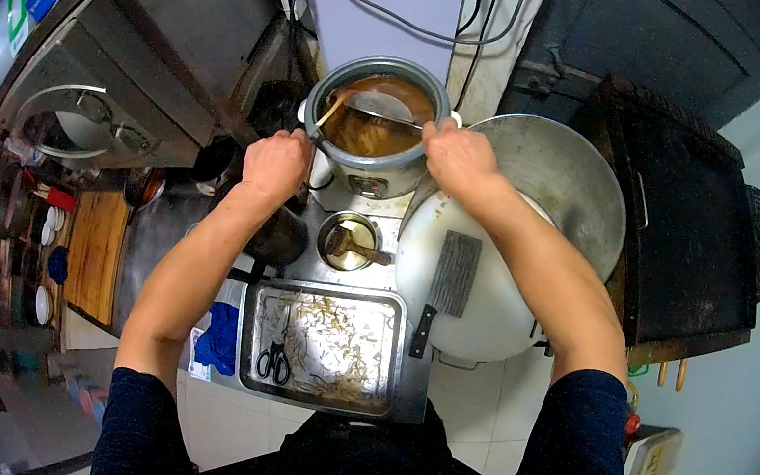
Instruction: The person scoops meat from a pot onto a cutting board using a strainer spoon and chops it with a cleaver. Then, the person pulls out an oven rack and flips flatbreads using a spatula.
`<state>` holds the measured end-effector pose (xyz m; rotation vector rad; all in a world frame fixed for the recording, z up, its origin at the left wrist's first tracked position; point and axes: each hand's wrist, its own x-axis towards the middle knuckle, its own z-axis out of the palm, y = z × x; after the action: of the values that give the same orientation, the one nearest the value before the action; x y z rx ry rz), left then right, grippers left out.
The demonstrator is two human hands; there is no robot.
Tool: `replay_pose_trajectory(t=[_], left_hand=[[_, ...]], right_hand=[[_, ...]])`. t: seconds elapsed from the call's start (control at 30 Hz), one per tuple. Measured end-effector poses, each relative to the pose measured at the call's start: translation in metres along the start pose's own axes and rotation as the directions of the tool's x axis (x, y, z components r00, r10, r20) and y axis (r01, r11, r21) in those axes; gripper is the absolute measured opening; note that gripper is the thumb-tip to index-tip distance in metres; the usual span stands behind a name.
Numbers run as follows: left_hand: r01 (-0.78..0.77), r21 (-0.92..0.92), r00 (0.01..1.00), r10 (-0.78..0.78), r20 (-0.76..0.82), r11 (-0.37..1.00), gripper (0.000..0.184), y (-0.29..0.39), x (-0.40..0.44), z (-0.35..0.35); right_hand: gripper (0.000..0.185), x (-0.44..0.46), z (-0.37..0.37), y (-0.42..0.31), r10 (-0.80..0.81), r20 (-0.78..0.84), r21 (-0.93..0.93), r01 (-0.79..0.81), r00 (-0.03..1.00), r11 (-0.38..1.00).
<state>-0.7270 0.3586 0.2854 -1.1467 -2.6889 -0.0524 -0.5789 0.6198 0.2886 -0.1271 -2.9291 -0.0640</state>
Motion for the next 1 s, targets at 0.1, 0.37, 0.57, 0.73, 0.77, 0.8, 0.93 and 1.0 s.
replay_pose_trajectory(t=[0.1, 0.37, 0.57, 0.73, 0.77, 0.8, 0.93, 1.0], left_hand=[[0.005, 0.004, 0.999, -0.005, -0.033, 1.0, 0.018, -0.004, -0.005, -0.013], [0.086, -0.113, 0.995, -0.09, -0.033, 0.99, 0.028, -0.009, -0.015, -0.034], [0.226, -0.333, 0.97, -0.244, -0.014, 0.916, 0.033, -0.006, -0.02, -0.034], [0.35, -0.719, 0.907, -0.411, 0.098, 0.601, 0.036, -0.008, -0.029, -0.025], [0.348, -0.719, 0.907, -0.409, 0.096, 0.601, 0.036, -0.009, -0.03, -0.023], [0.413, -0.791, 0.876, -0.433, 0.209, 0.452, 0.036, -0.011, -0.03, -0.022], [0.451, -0.888, 0.82, -0.435, 0.373, 0.088, 0.034, -0.011, -0.033, -0.022], [0.457, -0.889, 0.81, -0.422, 0.408, 0.019, 0.033, -0.013, -0.033, -0.028]], right_hand=[[0.021, 0.001, -0.007, 0.002, 0.042, 0.053, 0.056, -0.045, 0.998, 0.997], [0.023, -0.012, -0.011, 0.012, 0.126, -0.006, 0.218, -0.122, 0.992, 0.968], [0.023, -0.014, -0.002, 0.02, 0.271, -0.039, 0.381, -0.237, 0.962, 0.894], [0.017, -0.003, -0.006, 0.026, 0.267, 0.01, 0.235, -0.262, 0.964, 0.936], [0.015, 0.0, -0.009, 0.025, 0.226, -0.009, 0.161, -0.221, 0.974, 0.962], [0.013, 0.004, -0.011, 0.024, 0.181, -0.025, 0.084, -0.179, 0.983, 0.98], [0.014, 0.021, -0.012, 0.022, 0.117, 0.007, 0.078, -0.117, 0.993, 0.99], [0.016, 0.031, -0.01, 0.018, 0.112, 0.084, 0.037, -0.115, 0.99, 0.993]])
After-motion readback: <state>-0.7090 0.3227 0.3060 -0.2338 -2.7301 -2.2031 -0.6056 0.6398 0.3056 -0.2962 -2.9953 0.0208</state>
